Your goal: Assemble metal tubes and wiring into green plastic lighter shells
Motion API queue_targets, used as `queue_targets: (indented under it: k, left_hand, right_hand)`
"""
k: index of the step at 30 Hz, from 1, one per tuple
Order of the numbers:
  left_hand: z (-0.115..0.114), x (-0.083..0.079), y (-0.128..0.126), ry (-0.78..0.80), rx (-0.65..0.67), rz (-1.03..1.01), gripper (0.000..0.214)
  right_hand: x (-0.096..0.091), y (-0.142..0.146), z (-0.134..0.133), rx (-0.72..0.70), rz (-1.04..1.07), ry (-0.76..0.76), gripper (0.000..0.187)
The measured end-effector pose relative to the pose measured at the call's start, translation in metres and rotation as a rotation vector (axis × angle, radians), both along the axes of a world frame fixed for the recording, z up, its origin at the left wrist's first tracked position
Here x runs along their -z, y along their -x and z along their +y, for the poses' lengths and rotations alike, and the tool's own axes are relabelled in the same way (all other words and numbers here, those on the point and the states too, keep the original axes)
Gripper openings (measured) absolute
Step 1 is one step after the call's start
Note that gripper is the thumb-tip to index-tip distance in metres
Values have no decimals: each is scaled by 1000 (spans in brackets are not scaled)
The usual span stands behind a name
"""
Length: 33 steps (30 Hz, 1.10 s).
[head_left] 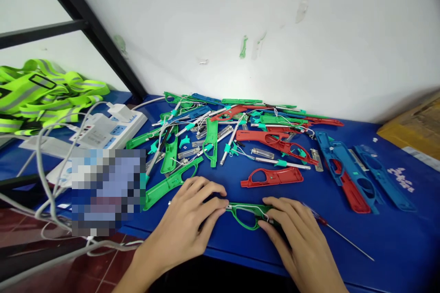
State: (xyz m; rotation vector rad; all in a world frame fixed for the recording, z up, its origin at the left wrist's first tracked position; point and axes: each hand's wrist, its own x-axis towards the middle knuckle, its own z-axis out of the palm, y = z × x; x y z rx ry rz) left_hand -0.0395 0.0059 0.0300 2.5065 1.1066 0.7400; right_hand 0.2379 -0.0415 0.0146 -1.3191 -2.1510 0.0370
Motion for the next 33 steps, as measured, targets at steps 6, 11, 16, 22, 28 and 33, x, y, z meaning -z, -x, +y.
queue_targets:
  k: [6, 11, 16, 22, 28, 33]
  left_hand:
    - [1, 1, -6, 9, 0, -9, 19]
    - [2, 6, -4, -1, 20, -7, 16]
    - [3, 10, 0, -19, 38, -21, 16]
    - [2, 13, 1, -14, 59, -41, 15]
    - [3, 14, 1, -48, 41, -25, 12]
    - [4, 16, 3, -35, 45, -12, 11]
  right_hand:
    - [4, -5, -3, -50, 80, 4, 12]
    - [4, -2, 0, -55, 110, -23, 4]
    - [-3, 4, 3, -122, 38, 22, 7]
    - [-6, 7, 3, -126, 24, -4, 7]
    - [-7, 7, 3, -156, -51, 78, 4]
    - [-2, 4, 5, -193, -107, 46, 29]
